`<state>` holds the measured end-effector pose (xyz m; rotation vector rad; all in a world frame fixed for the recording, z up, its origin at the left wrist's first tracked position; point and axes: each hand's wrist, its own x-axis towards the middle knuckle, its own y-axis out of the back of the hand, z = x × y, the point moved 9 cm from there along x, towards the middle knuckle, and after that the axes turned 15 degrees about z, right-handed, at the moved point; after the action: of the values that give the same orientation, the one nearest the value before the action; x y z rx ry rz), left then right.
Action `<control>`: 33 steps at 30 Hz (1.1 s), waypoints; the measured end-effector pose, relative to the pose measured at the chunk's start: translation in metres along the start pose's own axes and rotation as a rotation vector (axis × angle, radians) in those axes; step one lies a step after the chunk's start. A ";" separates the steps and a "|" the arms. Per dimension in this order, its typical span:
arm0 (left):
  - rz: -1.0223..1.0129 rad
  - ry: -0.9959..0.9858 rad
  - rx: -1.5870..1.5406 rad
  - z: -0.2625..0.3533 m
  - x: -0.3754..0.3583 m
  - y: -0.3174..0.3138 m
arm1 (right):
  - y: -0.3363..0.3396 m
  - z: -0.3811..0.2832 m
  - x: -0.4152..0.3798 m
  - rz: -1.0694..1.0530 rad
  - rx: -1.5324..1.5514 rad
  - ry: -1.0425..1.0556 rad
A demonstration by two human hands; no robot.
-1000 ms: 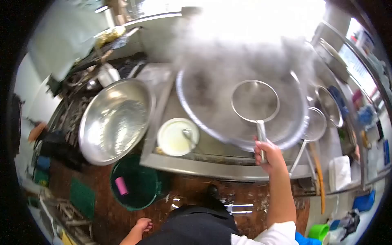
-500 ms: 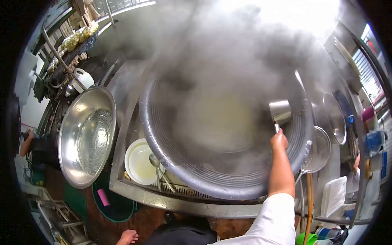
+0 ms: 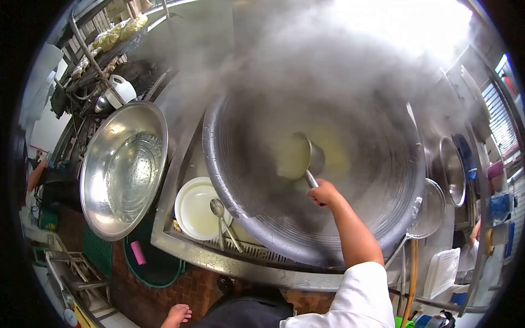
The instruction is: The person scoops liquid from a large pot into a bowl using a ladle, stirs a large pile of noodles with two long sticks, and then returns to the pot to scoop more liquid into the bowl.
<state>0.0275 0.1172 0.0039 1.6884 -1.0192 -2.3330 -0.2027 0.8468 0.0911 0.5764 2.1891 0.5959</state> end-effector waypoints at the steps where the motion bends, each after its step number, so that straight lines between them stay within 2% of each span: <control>1: -0.005 -0.005 0.003 -0.001 0.003 0.002 | -0.005 -0.002 -0.013 -0.070 0.042 -0.030; 5: -0.050 -0.041 0.050 -0.010 0.023 0.009 | -0.014 -0.009 -0.082 -0.154 0.131 -0.079; 7: -0.054 -0.041 0.041 -0.016 0.038 0.015 | -0.022 -0.013 -0.123 -0.240 0.289 -0.131; 9: -0.045 -0.053 0.075 -0.023 0.050 0.024 | -0.022 -0.020 -0.161 -0.223 0.302 -0.118; 11: -0.068 -0.069 0.073 -0.027 0.061 0.030 | -0.026 -0.033 -0.191 -0.267 0.462 -0.003; 14: -0.049 -0.084 0.047 -0.027 0.066 0.043 | -0.026 -0.046 -0.234 -0.203 0.443 0.068; 16: -0.041 -0.079 0.040 -0.032 0.071 0.049 | -0.027 -0.052 -0.249 -0.119 0.439 0.155; 23: -0.056 -0.087 0.008 -0.067 0.083 0.058 | -0.033 -0.066 -0.289 0.019 0.317 0.188; 33: -0.024 -0.014 -0.012 -0.130 0.117 0.064 | -0.044 -0.072 -0.305 0.085 0.259 0.286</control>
<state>0.0760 -0.0431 -0.0779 1.6915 -0.9915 -2.3640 -0.0869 0.6207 0.2804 0.7617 2.5441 0.4642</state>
